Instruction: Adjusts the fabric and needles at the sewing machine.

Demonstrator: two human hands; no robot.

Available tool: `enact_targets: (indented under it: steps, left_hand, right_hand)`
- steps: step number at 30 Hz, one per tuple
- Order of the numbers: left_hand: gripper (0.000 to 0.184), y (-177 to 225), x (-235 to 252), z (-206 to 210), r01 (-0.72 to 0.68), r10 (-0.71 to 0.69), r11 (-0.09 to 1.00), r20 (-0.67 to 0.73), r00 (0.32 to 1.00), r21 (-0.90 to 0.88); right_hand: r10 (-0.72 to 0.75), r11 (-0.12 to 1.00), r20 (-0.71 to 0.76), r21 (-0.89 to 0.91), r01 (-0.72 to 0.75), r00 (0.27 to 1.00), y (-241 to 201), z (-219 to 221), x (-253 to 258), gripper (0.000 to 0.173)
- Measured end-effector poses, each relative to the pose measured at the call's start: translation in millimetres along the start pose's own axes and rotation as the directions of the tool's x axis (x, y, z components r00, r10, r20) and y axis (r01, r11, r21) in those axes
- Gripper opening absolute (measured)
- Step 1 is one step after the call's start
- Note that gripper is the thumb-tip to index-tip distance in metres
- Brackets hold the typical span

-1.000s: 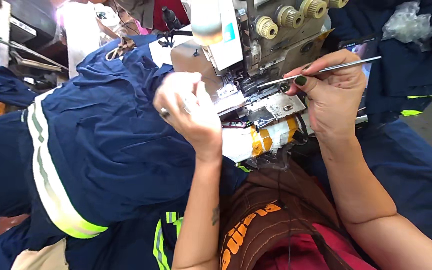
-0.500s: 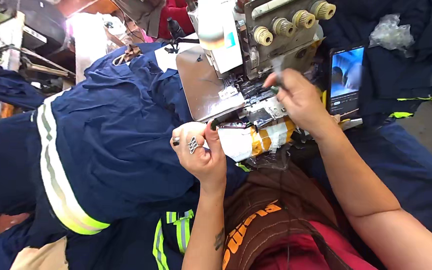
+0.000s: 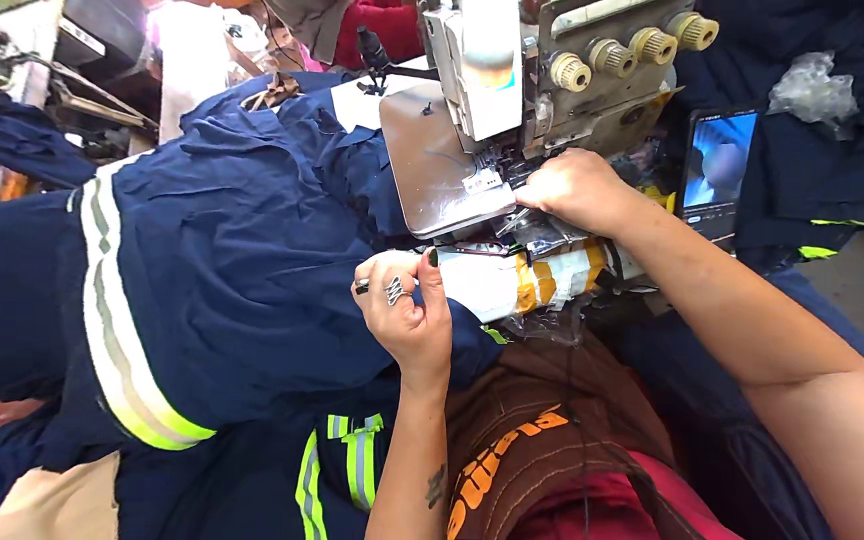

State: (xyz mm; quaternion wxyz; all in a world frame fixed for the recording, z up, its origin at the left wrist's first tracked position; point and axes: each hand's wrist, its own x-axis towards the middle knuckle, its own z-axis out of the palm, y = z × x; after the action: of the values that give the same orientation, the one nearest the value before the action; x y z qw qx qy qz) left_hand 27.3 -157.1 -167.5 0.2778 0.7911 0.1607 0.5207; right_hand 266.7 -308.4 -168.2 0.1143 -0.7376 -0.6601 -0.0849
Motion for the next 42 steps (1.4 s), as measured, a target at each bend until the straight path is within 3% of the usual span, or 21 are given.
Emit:
enact_targets:
  steps: [4,8,12,15,22,26,30,33,37,42]
  left_hand:
    - [0.02,1.1,-0.7,-0.4,0.012,-0.012,1.0,0.01,1.0,-0.024]
    - [0.017,11.2,-8.5,1.8,0.126,-0.115,0.989,0.134,0.984,-0.083]
    - [0.016,25.1,-14.6,20.6,0.405,-0.333,0.909,0.415,0.847,-0.098]
    - [0.015,24.2,-20.1,41.6,0.451,-0.358,0.89,0.513,0.78,-0.065]
    - [0.014,23.7,-22.8,43.4,0.244,-0.243,0.968,0.413,0.878,0.051]
    - [0.012,21.6,-24.2,34.6,0.266,-0.274,0.961,0.339,0.9,0.071]
    - [0.01,24.8,-23.3,34.9,0.26,-0.262,0.964,0.304,0.916,0.047]
    - [0.01,26.8,-23.3,34.4,0.259,-0.256,0.965,0.319,0.912,0.035]
    - [0.011,21.1,-25.5,29.2,0.27,-0.266,0.962,0.342,0.901,0.037]
    - [0.012,13.3,-27.6,28.2,0.286,-0.275,0.958,0.333,0.902,0.015]
  right_hand:
    - [0.032,0.999,-0.106,-0.01,-0.034,0.994,-5.3,-0.6,-3.3,0.013]
    - [0.214,0.962,-0.256,0.225,-0.158,0.943,-19.9,-16.4,-22.1,0.015]
    - [0.358,0.864,-0.287,0.463,-0.198,0.889,-39.9,-30.2,-48.6,0.013]
    - [0.389,0.859,-0.303,0.459,-0.224,0.87,-47.9,-24.6,-59.9,0.011]
    - [0.519,0.806,-0.27,0.47,-0.36,0.811,-47.4,-21.4,-77.3,0.013]
    - [0.682,0.679,-0.208,0.535,-0.503,0.701,-46.5,-24.4,-68.8,0.016]
    - [0.766,0.601,0.035,0.316,-0.734,0.642,-49.4,-33.5,-37.4,0.023]
    - [0.74,0.65,0.165,0.077,-0.756,0.653,-47.8,-27.0,-16.7,0.029]
    - [0.722,0.69,0.13,-0.047,-0.723,0.68,-36.9,-12.6,-8.5,0.026]
    - [0.684,0.728,0.095,-0.046,-0.684,0.723,-27.6,-12.9,-9.2,0.018]
